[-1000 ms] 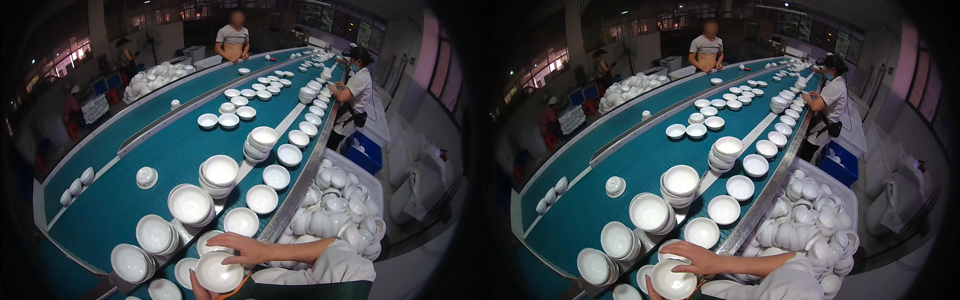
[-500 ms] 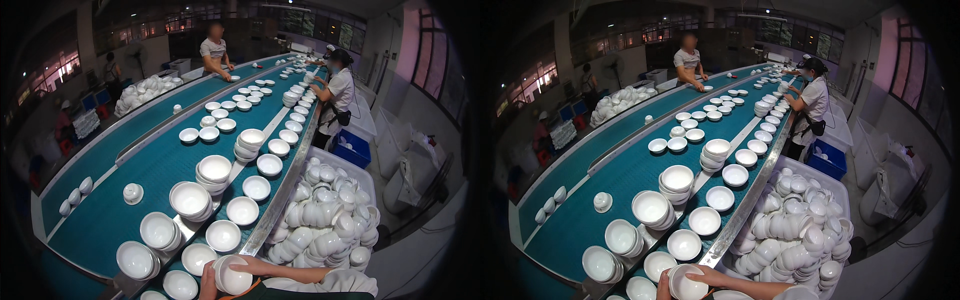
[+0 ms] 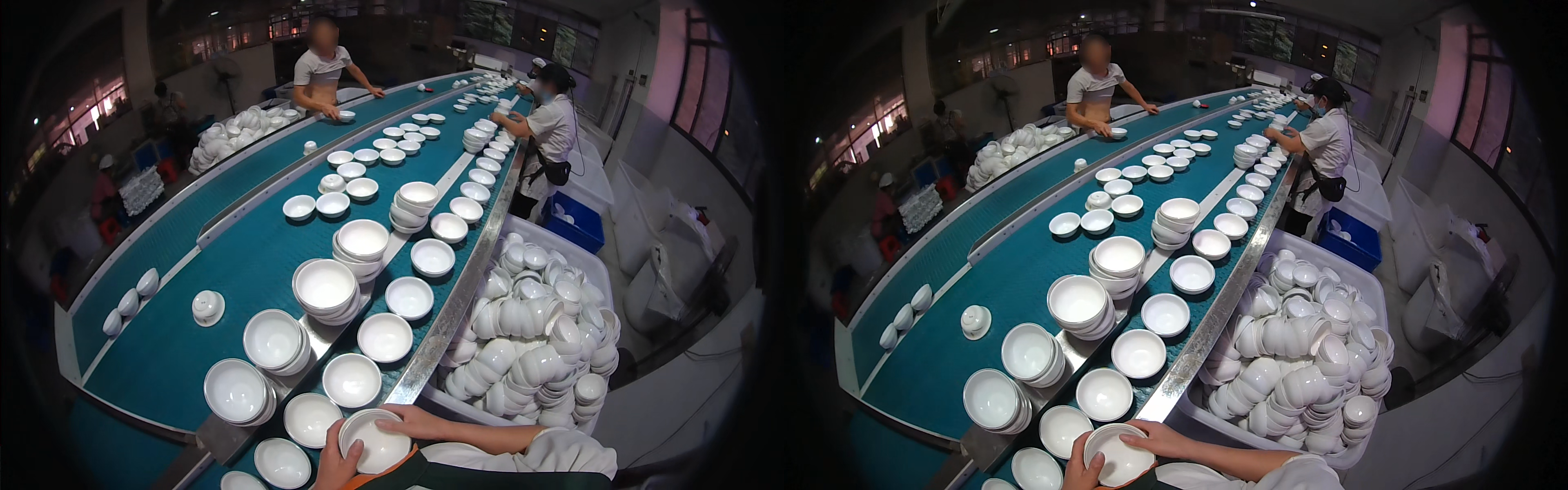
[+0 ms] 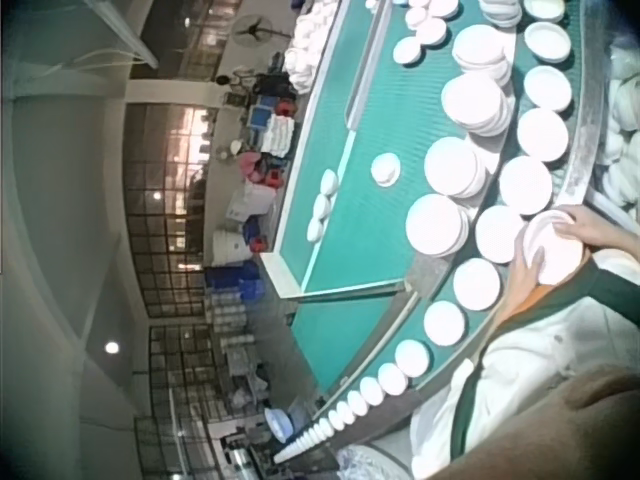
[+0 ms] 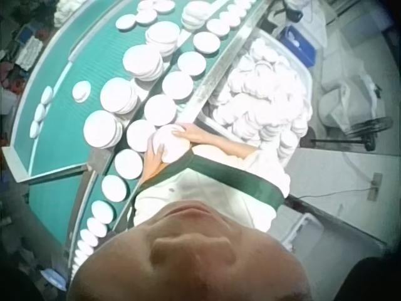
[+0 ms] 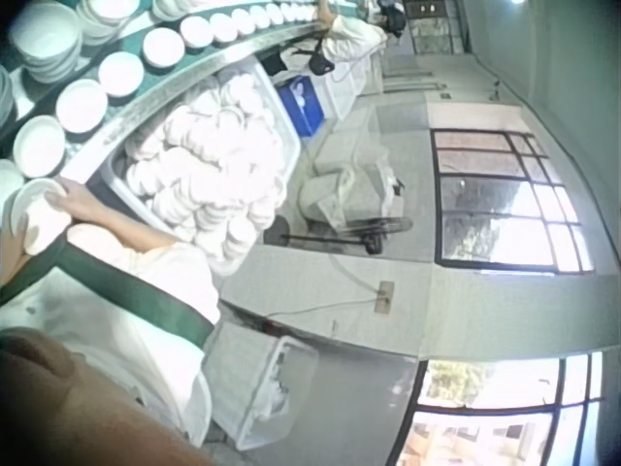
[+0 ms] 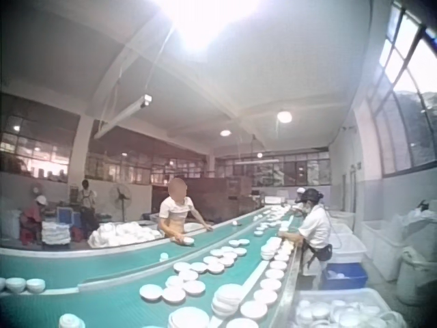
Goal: The person takes bowls from a large bin and places them onto a moving conveyor belt alongside other workers.
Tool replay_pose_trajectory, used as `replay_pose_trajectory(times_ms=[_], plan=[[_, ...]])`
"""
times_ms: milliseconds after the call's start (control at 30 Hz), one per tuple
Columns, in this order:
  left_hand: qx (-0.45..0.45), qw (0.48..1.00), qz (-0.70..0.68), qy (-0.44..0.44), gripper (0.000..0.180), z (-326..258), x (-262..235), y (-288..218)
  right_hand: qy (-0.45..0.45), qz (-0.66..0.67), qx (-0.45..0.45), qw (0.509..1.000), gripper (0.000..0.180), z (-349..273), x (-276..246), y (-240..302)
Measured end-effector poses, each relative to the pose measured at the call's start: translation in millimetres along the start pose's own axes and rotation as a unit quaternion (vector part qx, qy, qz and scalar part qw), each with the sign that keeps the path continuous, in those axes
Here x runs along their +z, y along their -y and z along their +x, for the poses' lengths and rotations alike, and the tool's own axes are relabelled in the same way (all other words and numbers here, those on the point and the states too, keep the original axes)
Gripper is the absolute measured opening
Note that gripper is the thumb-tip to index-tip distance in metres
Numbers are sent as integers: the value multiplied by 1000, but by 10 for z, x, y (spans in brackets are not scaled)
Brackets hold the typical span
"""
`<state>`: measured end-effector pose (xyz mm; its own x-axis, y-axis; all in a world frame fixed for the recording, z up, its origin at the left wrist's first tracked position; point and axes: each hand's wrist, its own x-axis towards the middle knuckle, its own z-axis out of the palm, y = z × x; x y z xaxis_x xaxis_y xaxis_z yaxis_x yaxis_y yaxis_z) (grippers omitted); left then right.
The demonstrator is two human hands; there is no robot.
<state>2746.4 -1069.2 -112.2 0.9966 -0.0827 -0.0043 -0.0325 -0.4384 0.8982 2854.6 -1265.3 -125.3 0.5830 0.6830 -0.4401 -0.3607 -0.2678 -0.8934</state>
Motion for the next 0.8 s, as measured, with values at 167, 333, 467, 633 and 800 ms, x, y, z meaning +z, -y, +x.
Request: replay_pose_trajectory(times_ms=[167,333,467,633,800], plan=[[-72,947,-302,-76,53,-11,-72,-113,47,204,60,976,57,115,18,29],[-71,899,-387,-195,37,-82,-70,-61,117,275,81,951,69,375,105,-129],[-127,893,-376,-213,23,-101,-125,-188,120,301,98,941,60,323,129,-227],[-229,900,-306,-212,18,-334,-12,-136,190,432,56,880,37,269,136,-630],[-187,964,-120,-148,17,-501,60,-91,280,432,15,857,34,281,187,-524]])
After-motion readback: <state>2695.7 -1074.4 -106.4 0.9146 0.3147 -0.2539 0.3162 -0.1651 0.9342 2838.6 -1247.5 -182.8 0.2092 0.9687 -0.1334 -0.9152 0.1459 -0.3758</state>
